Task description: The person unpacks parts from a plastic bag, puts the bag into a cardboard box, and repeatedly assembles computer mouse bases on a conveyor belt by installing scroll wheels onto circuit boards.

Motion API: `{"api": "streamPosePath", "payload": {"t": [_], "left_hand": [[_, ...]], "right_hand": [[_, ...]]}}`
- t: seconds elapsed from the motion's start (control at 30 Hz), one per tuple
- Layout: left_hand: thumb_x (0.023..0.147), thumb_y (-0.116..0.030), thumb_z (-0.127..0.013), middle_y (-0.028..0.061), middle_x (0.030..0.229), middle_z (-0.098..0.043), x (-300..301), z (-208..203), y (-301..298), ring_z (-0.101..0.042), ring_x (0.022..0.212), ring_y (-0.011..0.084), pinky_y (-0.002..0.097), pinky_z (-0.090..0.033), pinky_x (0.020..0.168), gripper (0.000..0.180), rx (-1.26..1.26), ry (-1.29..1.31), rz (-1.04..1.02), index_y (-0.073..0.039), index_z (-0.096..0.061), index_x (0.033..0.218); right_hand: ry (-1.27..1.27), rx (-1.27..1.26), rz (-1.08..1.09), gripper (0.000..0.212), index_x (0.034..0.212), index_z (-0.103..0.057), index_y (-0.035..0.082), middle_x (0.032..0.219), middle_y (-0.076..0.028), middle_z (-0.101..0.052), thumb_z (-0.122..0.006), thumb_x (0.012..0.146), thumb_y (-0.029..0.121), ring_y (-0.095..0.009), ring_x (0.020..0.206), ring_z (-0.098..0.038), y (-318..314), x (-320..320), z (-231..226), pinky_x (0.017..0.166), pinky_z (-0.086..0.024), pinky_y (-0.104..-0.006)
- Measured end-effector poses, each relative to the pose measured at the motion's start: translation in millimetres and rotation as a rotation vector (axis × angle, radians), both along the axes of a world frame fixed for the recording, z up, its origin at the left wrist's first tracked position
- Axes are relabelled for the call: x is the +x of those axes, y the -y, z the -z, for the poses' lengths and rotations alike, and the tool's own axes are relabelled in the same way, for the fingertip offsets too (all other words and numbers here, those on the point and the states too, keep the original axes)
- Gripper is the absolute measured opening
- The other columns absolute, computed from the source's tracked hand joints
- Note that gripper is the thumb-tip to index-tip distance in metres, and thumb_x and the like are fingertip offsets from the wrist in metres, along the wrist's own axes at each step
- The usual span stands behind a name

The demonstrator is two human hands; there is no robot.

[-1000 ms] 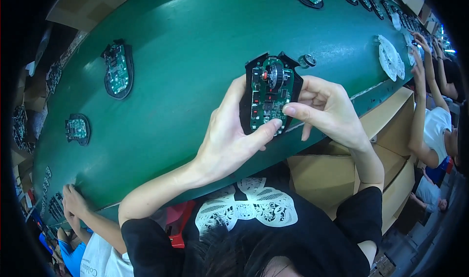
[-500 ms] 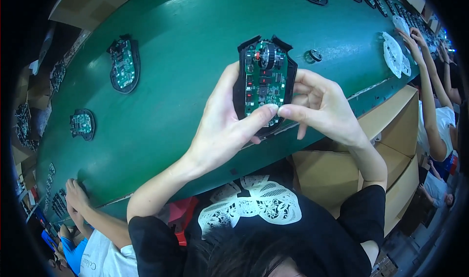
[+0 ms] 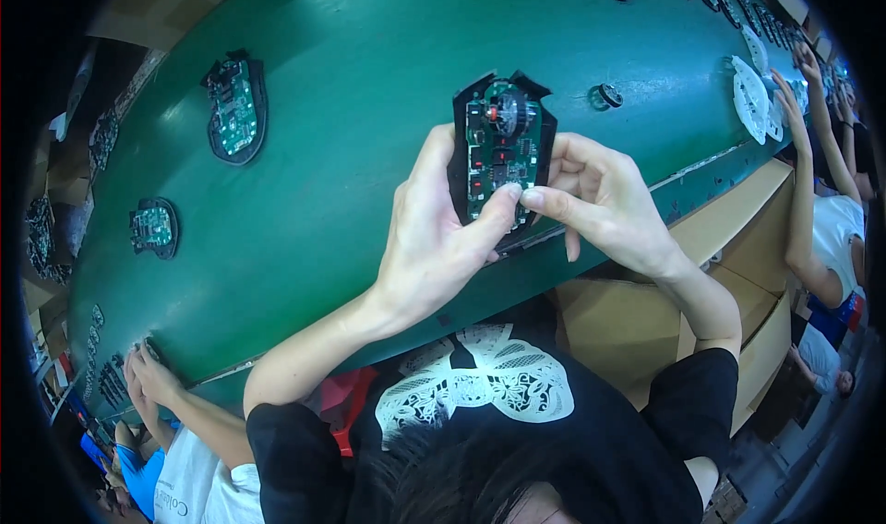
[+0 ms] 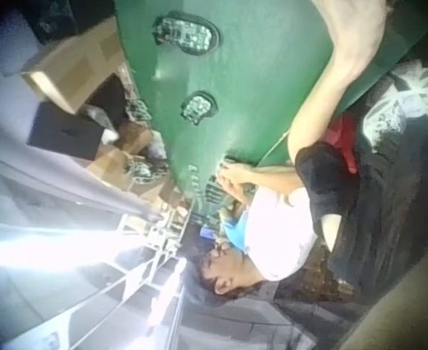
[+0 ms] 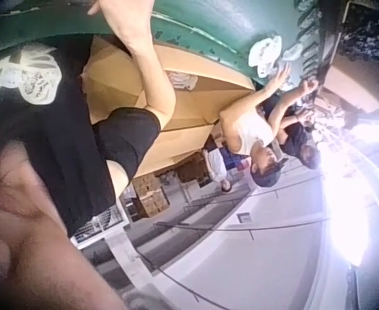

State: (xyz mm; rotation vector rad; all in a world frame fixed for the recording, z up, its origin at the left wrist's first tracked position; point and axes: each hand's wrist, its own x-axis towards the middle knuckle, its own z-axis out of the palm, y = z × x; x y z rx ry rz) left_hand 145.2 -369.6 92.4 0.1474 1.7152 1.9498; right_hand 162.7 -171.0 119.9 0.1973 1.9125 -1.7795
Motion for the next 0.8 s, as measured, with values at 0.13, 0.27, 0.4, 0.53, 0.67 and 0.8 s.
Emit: {"api": "streamPosePath", "payload": {"t": [0.13,0.27,0.4,0.53,0.67,0.8], "left_hand": [[0.095,-0.018,-0.067,0.0138,0.109,-0.065,-12.4,4.4,8.3,-0.071,0.080,0.0186,0.0279,-0.060,0.055,0.051,0.115,0.311,0.117,0.003,-0.042,0.134],[0.098,-0.031,-0.064,0.0178,0.113,-0.065,-22.4,-2.3,20.6,-0.073,0.078,0.0241,0.0287,-0.060,0.054,0.064,0.123,0.356,0.237,0.003,-0.034,0.142],[0.100,-0.031,-0.058,0.0272,0.120,-0.062,-26.0,-10.9,39.4,-0.074,0.078,0.0285,0.0324,-0.061,0.054,0.071,0.017,0.266,0.110,0.001,-0.024,0.154],[0.100,-0.031,-0.058,0.0186,0.128,-0.060,-39.4,-27.2,66.1,-0.071,0.093,0.0241,0.0321,-0.060,0.071,0.073,-0.221,-0.007,0.072,-0.006,-0.022,0.157],[0.093,-0.016,-0.068,0.0133,0.124,-0.063,-61.8,-36.5,100.0,-0.064,0.110,0.0243,0.0362,-0.054,0.086,0.051,-0.710,-0.605,-0.089,-0.013,-0.054,0.141],[0.087,-0.015,-0.072,0.0202,0.133,-0.058,-83.5,-25.4,148.2,-0.053,0.126,0.0385,0.0466,-0.046,0.103,0.054,-1.517,-1.161,-0.022,-0.015,-0.055,0.139]], "right_hand": [[0.148,-0.045,-0.082,0.041,0.121,-0.059,-0.006,0.097,-0.011,-0.070,-0.073,0.093,0.021,-0.013,0.082,-0.070,-6.1,-10.0,3.2,0.046,-0.054,-0.0213],[0.162,-0.102,-0.077,0.045,0.121,-0.060,-0.005,0.102,-0.013,-0.071,-0.075,0.092,0.024,-0.014,0.083,-0.071,-9.0,-13.9,-0.2,0.049,-0.057,-0.0217],[0.112,-0.036,-0.060,0.042,0.120,-0.060,-0.005,0.102,-0.012,-0.071,-0.074,0.092,0.024,-0.014,0.084,-0.070,-9.7,-19.8,1.9,0.049,-0.057,-0.0223],[0.047,0.105,-0.100,0.035,0.116,-0.061,-0.005,0.097,-0.010,-0.071,-0.072,0.093,0.019,-0.013,0.081,-0.068,-7.8,-32.4,-1.5,0.048,-0.055,-0.0235],[-0.082,0.218,-0.217,0.031,0.109,-0.061,-0.007,0.090,-0.008,-0.069,-0.071,0.091,0.016,-0.013,0.079,-0.069,-13.8,-77.2,-2.6,0.047,-0.054,-0.0248],[-0.164,0.351,-0.171,0.053,0.119,-0.058,-0.011,0.095,-0.013,-0.070,-0.076,0.087,0.026,-0.016,0.081,-0.070,-51.5,-136.3,10.4,0.051,-0.057,-0.0250]]}}
